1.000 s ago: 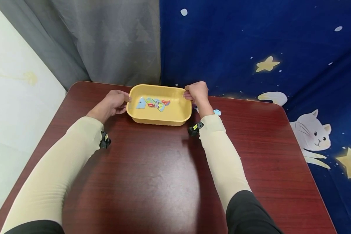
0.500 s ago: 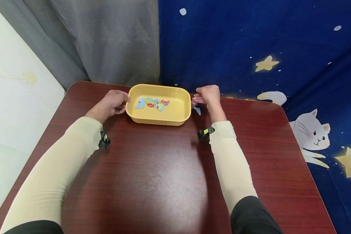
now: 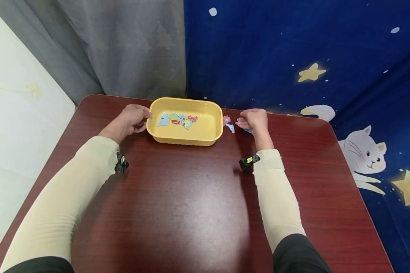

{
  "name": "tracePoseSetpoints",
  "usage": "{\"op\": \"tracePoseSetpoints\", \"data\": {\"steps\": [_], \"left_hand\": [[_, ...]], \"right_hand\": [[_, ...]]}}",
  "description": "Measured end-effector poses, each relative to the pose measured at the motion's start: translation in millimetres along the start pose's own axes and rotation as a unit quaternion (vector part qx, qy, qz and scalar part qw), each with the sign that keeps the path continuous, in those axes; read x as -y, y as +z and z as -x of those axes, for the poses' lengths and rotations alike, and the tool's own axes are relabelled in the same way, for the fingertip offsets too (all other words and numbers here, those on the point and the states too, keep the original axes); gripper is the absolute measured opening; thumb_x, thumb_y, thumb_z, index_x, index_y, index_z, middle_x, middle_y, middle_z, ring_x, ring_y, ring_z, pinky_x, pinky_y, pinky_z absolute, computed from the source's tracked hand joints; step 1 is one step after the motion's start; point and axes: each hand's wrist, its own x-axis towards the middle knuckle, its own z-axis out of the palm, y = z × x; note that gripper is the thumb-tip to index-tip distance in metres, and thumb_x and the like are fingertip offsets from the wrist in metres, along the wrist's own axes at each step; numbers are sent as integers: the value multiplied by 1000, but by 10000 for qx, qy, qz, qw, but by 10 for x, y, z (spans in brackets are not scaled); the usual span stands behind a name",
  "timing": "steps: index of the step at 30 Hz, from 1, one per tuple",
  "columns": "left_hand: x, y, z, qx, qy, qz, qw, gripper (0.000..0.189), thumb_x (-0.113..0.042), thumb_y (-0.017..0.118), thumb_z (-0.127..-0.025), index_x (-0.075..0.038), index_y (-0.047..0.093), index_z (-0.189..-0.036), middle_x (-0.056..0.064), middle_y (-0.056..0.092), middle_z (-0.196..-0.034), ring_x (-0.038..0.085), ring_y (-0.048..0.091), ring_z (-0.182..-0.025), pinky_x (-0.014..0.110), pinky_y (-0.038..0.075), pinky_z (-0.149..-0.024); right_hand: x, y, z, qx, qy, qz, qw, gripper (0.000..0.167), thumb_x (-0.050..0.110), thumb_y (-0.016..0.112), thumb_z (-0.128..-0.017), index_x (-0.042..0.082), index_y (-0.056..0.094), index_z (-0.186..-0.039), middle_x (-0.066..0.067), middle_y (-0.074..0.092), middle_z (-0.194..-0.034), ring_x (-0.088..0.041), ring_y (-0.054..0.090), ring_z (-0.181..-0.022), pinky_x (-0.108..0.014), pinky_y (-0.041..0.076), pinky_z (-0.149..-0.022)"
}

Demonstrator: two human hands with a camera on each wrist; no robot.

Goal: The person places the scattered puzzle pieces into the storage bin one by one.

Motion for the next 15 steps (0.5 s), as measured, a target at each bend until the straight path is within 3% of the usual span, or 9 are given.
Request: {"op": "tracePoseSetpoints", "data": {"steps": [4, 9, 15], "left_hand": [[-9, -6, 3, 20, 10, -23, 10000, 35, -22, 52, -100, -8, 47, -132, 7, 55, -100, 11, 54, -62, 21, 52, -60], [-10, -6, -2, 27, -8, -13, 10000, 35, -22, 52, -100, -8, 47, -132, 7, 55, -100, 11, 54, -63, 21, 52, -60], [14, -7, -19, 48, -5, 31, 10000, 34, -22, 52, -100, -8, 47, -131, 6, 56, -97, 11, 54, -62, 21, 51, -59]], "right_hand": [[-85, -82, -24, -13, 100, -52, 9999, 22, 4, 60, -93, -5, 61, -112, -9, 68, -63, -18, 69, -54, -29, 57, -54], [-192, -164, -26, -17, 238, -102, 9997, 30, 3, 58, -93, -7, 58, -122, -9, 68, -63, -18, 69, -53, -28, 57, -52], [-317, -239, -22, -90, 383, -84, 9992, 36, 4, 60, -94, 1, 57, -130, -8, 68, -65, -17, 69, -53, -28, 57, -53]]}}
